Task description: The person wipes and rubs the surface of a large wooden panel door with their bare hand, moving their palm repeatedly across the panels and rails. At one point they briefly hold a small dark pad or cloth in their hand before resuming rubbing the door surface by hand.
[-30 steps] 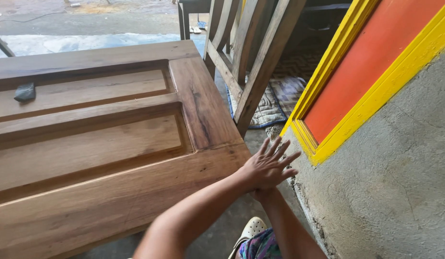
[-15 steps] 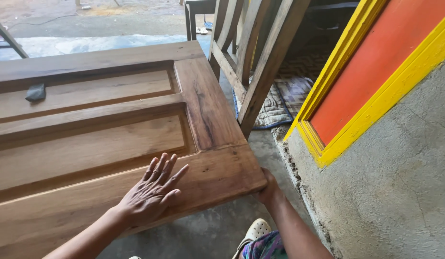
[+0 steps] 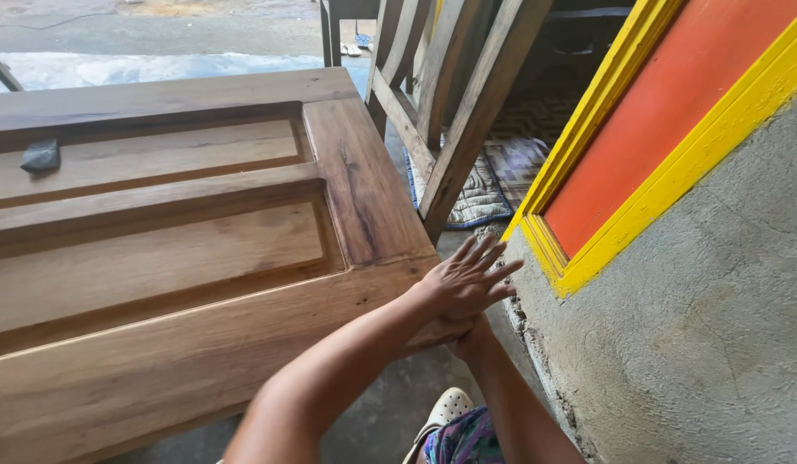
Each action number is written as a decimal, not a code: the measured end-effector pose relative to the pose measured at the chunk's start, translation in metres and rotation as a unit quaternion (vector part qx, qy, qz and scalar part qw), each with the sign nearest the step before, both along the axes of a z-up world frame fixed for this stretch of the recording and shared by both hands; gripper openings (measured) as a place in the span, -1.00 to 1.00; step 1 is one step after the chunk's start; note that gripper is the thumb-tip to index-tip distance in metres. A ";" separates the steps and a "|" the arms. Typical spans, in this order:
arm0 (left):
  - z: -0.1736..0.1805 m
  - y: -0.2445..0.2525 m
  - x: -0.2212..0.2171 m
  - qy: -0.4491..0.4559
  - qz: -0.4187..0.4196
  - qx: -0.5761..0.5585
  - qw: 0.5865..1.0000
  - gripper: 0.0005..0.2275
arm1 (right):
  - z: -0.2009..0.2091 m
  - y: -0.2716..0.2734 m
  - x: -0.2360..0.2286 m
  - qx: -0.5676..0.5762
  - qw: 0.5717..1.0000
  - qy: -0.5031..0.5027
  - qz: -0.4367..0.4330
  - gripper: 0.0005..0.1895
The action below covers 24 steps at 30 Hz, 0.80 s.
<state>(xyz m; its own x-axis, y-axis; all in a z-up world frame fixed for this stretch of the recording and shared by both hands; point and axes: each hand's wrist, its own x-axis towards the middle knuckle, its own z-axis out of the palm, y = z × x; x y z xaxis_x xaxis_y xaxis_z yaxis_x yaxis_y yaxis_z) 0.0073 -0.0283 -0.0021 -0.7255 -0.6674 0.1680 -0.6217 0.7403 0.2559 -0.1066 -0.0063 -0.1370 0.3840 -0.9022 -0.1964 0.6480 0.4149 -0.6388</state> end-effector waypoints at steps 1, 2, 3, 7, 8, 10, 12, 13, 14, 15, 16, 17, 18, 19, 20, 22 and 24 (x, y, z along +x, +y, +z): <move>0.003 0.007 0.015 0.022 -0.017 -0.022 0.999 -0.36 | 0.006 0.000 0.003 0.015 1.000 0.001 -0.008 -0.31; 0.012 0.019 0.042 0.021 -0.014 -0.024 0.999 -0.36 | 0.006 0.000 0.003 0.013 1.000 0.000 -0.005 -0.31; 0.019 0.034 0.069 0.004 -0.009 -0.011 1.000 -0.37 | 0.004 0.002 0.003 0.001 1.000 0.022 -0.006 -0.34; 0.061 0.095 0.176 -0.050 0.072 0.060 0.994 -0.39 | -0.026 -0.002 -0.007 -0.125 0.989 0.078 -0.001 -0.49; 0.055 0.097 0.191 -0.051 0.076 0.057 0.994 -0.39 | -0.021 -0.006 -0.005 -0.129 0.989 0.076 0.002 -0.49; 0.042 0.100 0.220 -0.074 0.101 0.026 0.992 -0.41 | -0.015 -0.009 -0.002 -0.113 0.992 0.047 0.009 -0.51; 0.046 0.094 0.206 -0.076 0.081 0.018 0.994 -0.41 | -0.014 -0.006 -0.001 -0.076 0.997 0.021 0.012 -0.50; 0.047 0.091 0.199 -0.074 0.066 0.009 0.995 -0.40 | -0.012 -0.006 0.000 -0.042 0.999 -0.002 0.020 -0.48; 0.044 0.079 0.172 -0.072 0.069 0.010 0.995 -0.40 | -0.022 -0.010 -0.003 -0.041 0.999 -0.001 0.023 -0.48; 0.042 0.065 0.145 -0.051 0.023 -0.006 0.998 -0.40 | -0.032 -0.016 -0.005 -0.014 1.000 -0.001 0.016 -0.49; 0.040 0.051 0.118 -0.030 -0.024 -0.023 0.999 -0.40 | -0.041 -0.022 -0.008 0.014 1.000 -0.001 0.009 -0.50; 0.032 0.033 0.086 -0.029 -0.023 -0.024 0.999 -0.40 | -0.033 -0.020 -0.006 0.013 1.000 -0.001 0.010 -0.50; 0.025 0.014 0.054 -0.027 -0.029 -0.015 0.999 -0.38 | -0.026 -0.018 -0.005 0.043 0.999 0.009 -0.009 -0.47; 0.018 -0.004 0.023 -0.027 -0.036 -0.005 0.999 -0.36 | -0.019 -0.015 -0.002 0.074 0.997 0.018 -0.029 -0.45; 0.008 -0.014 0.010 -0.028 -0.036 -0.007 0.999 -0.36 | -0.009 -0.010 0.000 0.073 0.997 0.017 -0.029 -0.45; -0.011 -0.035 -0.015 -0.018 -0.012 -0.012 1.000 -0.33 | 0.013 0.000 0.005 0.083 0.995 0.024 -0.050 -0.37; -0.013 -0.023 0.006 -0.001 -0.023 -0.035 0.999 -0.34 | 0.007 -0.002 0.002 0.079 0.996 0.027 -0.038 -0.37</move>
